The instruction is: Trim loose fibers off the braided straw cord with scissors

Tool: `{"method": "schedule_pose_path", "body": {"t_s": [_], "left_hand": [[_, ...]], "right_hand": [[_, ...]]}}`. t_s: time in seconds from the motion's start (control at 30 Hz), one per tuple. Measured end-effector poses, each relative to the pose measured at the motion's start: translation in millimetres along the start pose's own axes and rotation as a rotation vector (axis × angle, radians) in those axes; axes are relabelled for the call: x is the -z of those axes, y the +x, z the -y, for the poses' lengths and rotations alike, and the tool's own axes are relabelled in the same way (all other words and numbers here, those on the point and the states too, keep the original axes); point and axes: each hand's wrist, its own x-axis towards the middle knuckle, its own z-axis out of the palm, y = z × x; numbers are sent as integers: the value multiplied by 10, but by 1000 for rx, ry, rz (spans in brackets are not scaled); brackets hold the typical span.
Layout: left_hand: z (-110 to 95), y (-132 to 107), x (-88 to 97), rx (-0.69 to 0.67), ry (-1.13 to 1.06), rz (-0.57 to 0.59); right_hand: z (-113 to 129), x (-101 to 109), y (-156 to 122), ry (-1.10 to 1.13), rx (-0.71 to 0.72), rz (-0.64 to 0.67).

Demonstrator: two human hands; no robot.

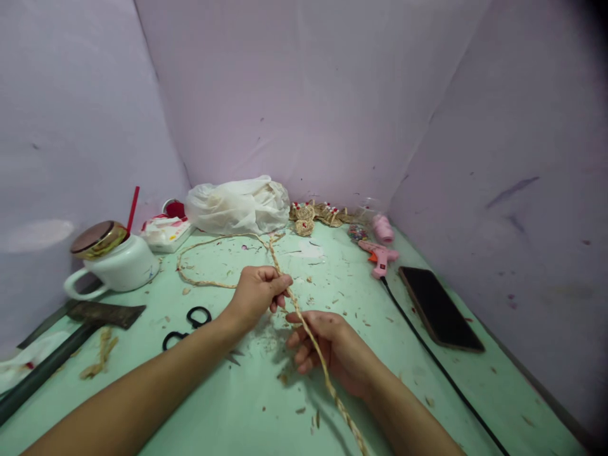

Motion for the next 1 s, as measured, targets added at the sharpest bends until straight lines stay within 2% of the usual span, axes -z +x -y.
{"method": "schedule_pose_path", "body": {"t_s": [0.17, 0.4, 0.57, 0.7, 0.83, 0.93, 1.0], "left_hand": [[-2, 156, 167, -22, -44, -25], [2, 222, 248, -40, -89, -46], [-38, 286, 350, -45, -126, -115], [-51, 353, 431, -43, -189, -118], [-35, 332, 401, 40, -219, -37], [9, 208, 258, 174, -189, 96], [45, 97, 130, 225, -92, 207]], "right_hand": [[29, 20, -31, 37, -54, 26], [59, 25, -50, -71, -84, 12], [32, 47, -50, -178, -45, 37], [-17, 53, -25, -241, -39, 33], [-23, 35, 8, -235, 2, -82], [-10, 27, 29, -227, 40, -154], [-11, 31, 43, -244, 55, -171]]}}
